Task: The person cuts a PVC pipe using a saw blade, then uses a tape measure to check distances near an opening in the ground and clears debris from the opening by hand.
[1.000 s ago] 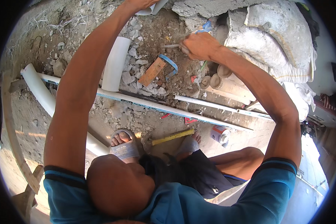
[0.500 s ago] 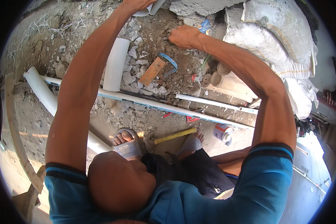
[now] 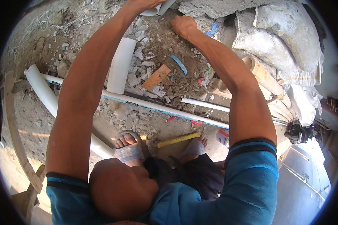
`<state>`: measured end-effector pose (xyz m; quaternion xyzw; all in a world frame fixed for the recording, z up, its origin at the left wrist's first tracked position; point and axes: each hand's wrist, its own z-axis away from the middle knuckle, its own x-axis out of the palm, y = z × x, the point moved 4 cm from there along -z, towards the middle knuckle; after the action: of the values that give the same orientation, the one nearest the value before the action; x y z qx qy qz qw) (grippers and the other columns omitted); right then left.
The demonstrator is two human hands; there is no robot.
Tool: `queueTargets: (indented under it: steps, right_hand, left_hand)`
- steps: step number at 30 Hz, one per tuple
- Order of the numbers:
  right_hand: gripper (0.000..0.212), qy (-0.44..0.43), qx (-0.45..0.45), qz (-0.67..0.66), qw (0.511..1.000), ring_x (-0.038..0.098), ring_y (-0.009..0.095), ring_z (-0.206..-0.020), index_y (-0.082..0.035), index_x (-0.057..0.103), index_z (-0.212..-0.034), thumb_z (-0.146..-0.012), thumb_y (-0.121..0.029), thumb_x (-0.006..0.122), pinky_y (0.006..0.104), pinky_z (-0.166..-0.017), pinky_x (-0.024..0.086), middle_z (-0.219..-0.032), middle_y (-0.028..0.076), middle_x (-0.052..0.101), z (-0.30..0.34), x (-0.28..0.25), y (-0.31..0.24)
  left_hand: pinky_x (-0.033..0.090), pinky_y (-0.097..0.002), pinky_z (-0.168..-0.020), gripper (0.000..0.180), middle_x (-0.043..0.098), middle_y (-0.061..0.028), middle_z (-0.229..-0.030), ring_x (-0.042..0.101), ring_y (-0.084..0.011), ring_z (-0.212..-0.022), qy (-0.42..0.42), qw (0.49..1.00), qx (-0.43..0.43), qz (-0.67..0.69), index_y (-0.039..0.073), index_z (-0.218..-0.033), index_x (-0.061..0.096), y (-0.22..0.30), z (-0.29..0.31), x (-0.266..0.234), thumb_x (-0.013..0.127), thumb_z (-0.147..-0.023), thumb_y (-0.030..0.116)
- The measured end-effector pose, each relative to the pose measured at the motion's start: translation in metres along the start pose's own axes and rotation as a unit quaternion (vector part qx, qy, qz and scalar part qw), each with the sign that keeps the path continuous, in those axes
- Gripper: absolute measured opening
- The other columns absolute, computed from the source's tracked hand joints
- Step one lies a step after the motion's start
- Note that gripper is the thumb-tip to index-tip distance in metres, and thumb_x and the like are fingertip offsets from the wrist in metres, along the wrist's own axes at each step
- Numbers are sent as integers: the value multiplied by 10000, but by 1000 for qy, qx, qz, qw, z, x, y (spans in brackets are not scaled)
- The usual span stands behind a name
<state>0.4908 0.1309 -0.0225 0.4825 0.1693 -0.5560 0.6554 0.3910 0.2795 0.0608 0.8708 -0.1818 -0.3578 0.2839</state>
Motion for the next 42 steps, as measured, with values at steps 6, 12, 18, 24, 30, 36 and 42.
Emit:
queueTargets:
  steps: [6,12,18,24,30,36,42]
  right_hand:
    - [211,-71,-202,55,975,723,385,-1063,4,737,-1021,-908,-143,637,476,-847,613,-1061,213,745,39,-9,-4]
    - [312,-137,-216,-69,964,717,422,-995,38,712,-997,-914,-236,587,501,-857,579,-970,268,732,88,-64,-34]
    - [414,-255,19,-301,919,753,283,-935,-51,761,-969,-892,-434,627,430,-745,587,-948,208,760,56,-39,-5]
    - [669,-344,6,-438,831,694,216,-739,18,736,-955,-927,-642,630,377,-637,579,-941,89,739,49,6,17]
    - [514,-26,304,-502,809,721,345,-1093,-24,758,-1145,-895,-472,740,471,-951,562,-1153,204,745,-17,80,16]
    - [376,138,414,-429,791,693,416,-1144,-73,778,-1112,-868,-353,724,496,-989,543,-1197,230,727,-30,56,-24]
    - [362,164,358,-534,748,725,358,-981,-41,761,-1109,-873,-314,740,449,-893,551,-1105,177,759,-8,78,2]
  left_hand:
    - [520,-515,-786,535,702,-197,-916,676,-424,-904,7,1000,1,-26,39,-919,676,-12,9,10,693,-916,574]
    - [517,-513,-809,522,698,-214,-945,667,-432,-936,-15,1000,-4,-17,24,-925,661,-10,6,-5,700,-923,544]
    - [516,-511,-817,528,697,-224,-969,667,-429,-954,-1,999,29,-15,10,-939,655,-10,5,4,689,-930,537]
    - [524,-521,-798,550,712,-215,-929,682,-424,-937,-21,999,-17,-25,27,-927,674,-7,11,-3,685,-914,576]
    - [530,-515,-810,564,718,-207,-941,685,-419,-939,0,1000,9,-13,32,-934,683,-1,2,3,677,-914,595]
    - [526,-517,-827,551,718,-202,-955,681,-420,-948,-21,999,-26,-23,33,-928,678,-5,11,-4,661,-929,584]
    - [526,-519,-824,534,717,-206,-952,681,-419,-945,6,1000,-1,-26,38,-935,676,-8,5,3,668,-932,572]
